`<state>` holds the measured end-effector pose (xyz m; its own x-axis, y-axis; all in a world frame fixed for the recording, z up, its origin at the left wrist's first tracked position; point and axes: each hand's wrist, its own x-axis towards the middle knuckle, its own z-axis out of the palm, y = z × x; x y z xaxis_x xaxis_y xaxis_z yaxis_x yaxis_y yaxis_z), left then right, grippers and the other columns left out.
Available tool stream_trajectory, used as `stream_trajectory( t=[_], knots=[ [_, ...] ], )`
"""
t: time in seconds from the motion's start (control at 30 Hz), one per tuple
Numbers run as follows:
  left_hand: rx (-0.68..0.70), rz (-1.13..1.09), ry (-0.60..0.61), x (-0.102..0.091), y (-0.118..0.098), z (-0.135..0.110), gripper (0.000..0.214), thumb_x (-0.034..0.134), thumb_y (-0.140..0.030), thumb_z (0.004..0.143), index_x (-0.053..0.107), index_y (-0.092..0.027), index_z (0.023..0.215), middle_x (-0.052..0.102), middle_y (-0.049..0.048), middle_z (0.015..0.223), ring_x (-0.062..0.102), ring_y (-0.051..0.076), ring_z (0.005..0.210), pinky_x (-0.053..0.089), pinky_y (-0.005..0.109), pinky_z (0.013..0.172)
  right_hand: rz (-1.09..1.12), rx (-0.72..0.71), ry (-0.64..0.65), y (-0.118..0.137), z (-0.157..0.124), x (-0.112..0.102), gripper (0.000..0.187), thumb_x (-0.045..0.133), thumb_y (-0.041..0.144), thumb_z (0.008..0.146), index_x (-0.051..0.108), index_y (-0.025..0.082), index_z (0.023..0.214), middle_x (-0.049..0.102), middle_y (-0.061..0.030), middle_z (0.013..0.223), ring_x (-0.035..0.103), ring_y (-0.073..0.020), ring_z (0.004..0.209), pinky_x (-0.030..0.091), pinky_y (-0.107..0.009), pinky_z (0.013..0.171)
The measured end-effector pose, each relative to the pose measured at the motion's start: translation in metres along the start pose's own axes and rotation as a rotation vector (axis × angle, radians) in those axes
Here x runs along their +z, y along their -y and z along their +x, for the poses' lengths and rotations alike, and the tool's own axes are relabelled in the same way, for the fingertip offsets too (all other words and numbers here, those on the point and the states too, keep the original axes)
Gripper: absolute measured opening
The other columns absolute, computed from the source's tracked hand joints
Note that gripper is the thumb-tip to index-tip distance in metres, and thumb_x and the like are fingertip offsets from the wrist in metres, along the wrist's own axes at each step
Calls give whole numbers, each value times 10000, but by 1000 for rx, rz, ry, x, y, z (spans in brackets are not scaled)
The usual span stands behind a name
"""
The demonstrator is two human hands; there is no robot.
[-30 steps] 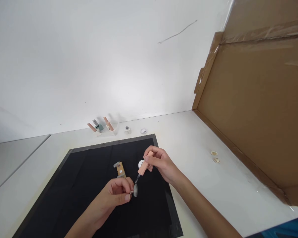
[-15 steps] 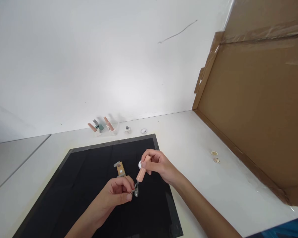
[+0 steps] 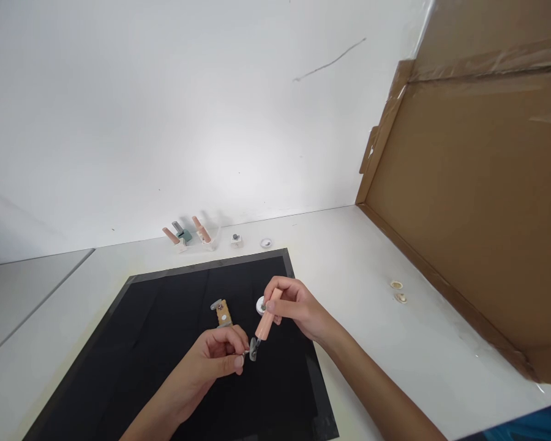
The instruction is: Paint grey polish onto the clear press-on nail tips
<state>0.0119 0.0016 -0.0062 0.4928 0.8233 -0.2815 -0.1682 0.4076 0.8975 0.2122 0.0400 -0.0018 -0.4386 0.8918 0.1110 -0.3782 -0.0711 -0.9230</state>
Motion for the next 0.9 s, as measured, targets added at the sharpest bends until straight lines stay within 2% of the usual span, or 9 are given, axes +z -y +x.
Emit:
stream_trajectory(
  t=[0.2, 0.43, 0.67, 0.77, 0.9],
  knots=[
    [-8, 2, -4, 1, 1, -2, 91, 779, -172, 613, 691, -158, 630, 565, -4, 722, 493, 87, 595, 387, 225, 576, -52, 25, 28, -1, 0, 1, 216, 718, 335, 720, 597, 156, 712, 512, 19, 639, 437, -82, 521, 339, -213, 480],
    [-9, 4, -3, 2, -2, 1, 107, 796, -173, 582, 690, -155, 593, 563, -2, 710, 492, 91, 592, 387, 224, 556, -114, 21, -78, 0, 2, 1, 197, 682, 323, 760, 583, 159, 714, 524, 29, 585, 430, -80, 489, 342, -220, 488],
    [-12, -2, -12, 3, -2, -1, 112, 797, -185, 584, 693, -150, 608, 569, 0, 711, 493, 85, 572, 384, 229, 560, -43, 5, -167, -1, 1, 0, 184, 655, 312, 788, 562, 168, 719, 545, 23, 582, 451, -92, 495, 356, -228, 505],
    [-2, -4, -19, 3, -2, -1, 113, 797, -187, 581, 695, -151, 615, 568, 1, 714, 493, 87, 575, 384, 228, 559, -14, -29, -133, -1, 0, 0, 199, 672, 320, 771, 563, 169, 700, 531, 20, 591, 441, -93, 504, 340, -226, 497],
    [-8, 5, -21, 3, -1, 0, 102, 785, -191, 598, 692, -155, 620, 564, 0, 715, 493, 91, 587, 388, 229, 564, -31, -38, -21, -1, -1, 0, 221, 705, 342, 729, 579, 167, 683, 498, 20, 596, 425, -99, 514, 328, -230, 487]
  ],
)
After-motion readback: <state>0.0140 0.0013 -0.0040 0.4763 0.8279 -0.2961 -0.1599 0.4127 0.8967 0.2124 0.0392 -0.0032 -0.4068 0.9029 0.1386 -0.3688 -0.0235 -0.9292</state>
